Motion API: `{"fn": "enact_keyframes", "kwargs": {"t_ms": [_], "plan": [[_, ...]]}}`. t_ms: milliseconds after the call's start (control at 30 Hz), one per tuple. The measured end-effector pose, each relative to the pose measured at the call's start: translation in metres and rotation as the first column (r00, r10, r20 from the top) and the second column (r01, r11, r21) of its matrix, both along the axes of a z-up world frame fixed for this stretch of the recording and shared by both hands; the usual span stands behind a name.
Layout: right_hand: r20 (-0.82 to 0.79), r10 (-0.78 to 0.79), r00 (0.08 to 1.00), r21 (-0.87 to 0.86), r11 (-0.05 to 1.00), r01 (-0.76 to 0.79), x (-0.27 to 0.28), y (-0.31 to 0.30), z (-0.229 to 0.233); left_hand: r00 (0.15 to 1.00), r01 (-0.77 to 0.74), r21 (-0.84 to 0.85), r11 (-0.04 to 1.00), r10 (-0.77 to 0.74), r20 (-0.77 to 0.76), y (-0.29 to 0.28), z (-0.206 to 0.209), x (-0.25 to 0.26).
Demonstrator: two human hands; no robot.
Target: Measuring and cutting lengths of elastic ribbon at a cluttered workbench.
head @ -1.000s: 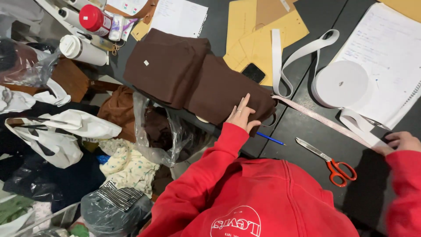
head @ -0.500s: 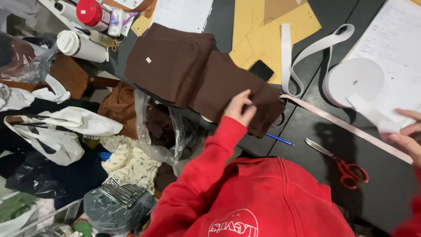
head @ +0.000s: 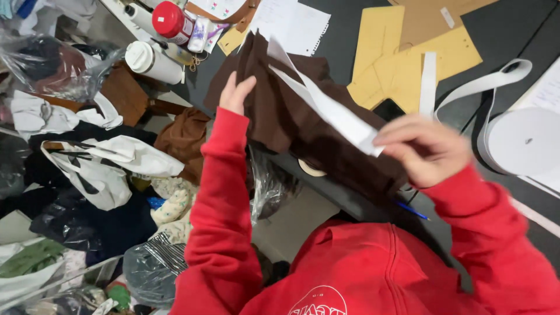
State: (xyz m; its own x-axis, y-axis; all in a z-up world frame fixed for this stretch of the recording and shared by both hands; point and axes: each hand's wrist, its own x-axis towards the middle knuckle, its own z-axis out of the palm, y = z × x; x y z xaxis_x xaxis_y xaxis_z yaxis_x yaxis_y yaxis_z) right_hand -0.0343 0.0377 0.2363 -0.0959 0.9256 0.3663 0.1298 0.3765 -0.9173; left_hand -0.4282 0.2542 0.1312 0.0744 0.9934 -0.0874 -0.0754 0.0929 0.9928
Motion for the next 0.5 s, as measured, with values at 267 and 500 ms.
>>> {"fn": "enact_keyframes", "kwargs": {"t_ms": [267, 500], "plan": [[0.153, -0.280, 0.948, -0.466, 0.826, 0.319, 0.037, -0.071, -0.170, 0.804, 0.536, 0.055, 0.842, -0.490, -0.337, -0.123, 0.064, 0.133], [0.000, -0.475, 0.880, -0.930, 0.323, 0.174, 0.055, -0.102, -0.220, 0.514, 0.163, -0.392, 0.905, -0.418, -0.749, -0.085, -0.110, 0.111]]}}
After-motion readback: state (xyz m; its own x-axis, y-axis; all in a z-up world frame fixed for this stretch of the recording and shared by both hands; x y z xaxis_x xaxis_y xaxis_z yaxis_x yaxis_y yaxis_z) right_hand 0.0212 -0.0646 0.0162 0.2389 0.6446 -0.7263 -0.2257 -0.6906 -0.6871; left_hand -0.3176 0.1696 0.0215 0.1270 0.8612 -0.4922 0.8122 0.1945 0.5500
